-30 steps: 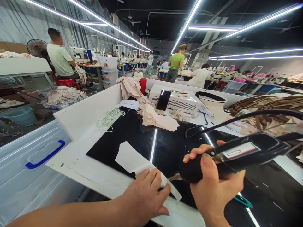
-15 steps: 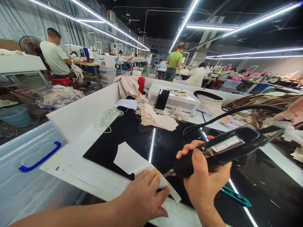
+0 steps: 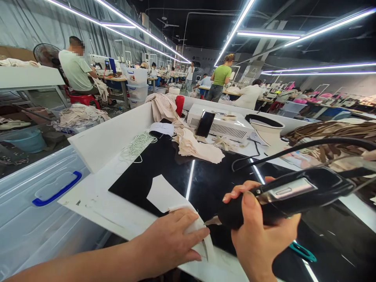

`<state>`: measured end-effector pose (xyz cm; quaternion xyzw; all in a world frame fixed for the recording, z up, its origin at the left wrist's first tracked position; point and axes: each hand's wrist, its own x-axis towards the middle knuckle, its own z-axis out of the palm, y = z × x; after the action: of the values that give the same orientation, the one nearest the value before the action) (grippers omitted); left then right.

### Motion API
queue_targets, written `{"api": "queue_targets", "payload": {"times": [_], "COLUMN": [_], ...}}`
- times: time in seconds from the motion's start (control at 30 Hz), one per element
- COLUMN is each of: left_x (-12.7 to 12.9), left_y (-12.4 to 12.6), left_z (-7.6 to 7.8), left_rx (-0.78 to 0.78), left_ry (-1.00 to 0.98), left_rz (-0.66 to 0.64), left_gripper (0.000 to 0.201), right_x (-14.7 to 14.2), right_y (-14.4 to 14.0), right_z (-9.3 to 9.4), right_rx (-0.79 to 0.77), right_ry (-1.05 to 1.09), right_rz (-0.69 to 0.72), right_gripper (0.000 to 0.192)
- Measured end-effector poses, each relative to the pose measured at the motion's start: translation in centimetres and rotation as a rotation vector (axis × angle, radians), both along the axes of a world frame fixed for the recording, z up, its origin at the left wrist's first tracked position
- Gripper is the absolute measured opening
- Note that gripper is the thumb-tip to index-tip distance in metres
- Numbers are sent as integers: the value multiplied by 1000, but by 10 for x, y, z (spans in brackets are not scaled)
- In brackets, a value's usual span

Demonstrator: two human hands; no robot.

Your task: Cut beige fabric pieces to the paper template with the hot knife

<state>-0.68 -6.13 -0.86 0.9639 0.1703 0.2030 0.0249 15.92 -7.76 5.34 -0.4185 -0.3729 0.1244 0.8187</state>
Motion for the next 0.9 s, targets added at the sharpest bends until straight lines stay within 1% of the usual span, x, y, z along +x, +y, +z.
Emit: {"api": "queue_targets", "payload": {"times": [0.13,0.33,0.47,0.7,0.9], "left_x": [-1,-2,-3,-5,-4], "left_y": [-3,0,1,1,1], "left_z": [-2,-7,-10,-8,-7], "left_rx": [-13,44,88,70,49], "left_ry": [24,4,-7,-8,-14], "left_rz": [35,18,1,-11,-14], "left_gripper": [71,61,62,65,64], "right_x": [-1,-4,-5,-4,-5], "right_y": [-3,-5,-3,6,9], "right_z": [1,6,10,15,10], "right_rx": [-26,-15,1,46,33], "right_ry": [1,17,18,13,12], "right_rz": [-15,-28,-21,-13,28], "right_gripper": [46,45,45,43,44]}}
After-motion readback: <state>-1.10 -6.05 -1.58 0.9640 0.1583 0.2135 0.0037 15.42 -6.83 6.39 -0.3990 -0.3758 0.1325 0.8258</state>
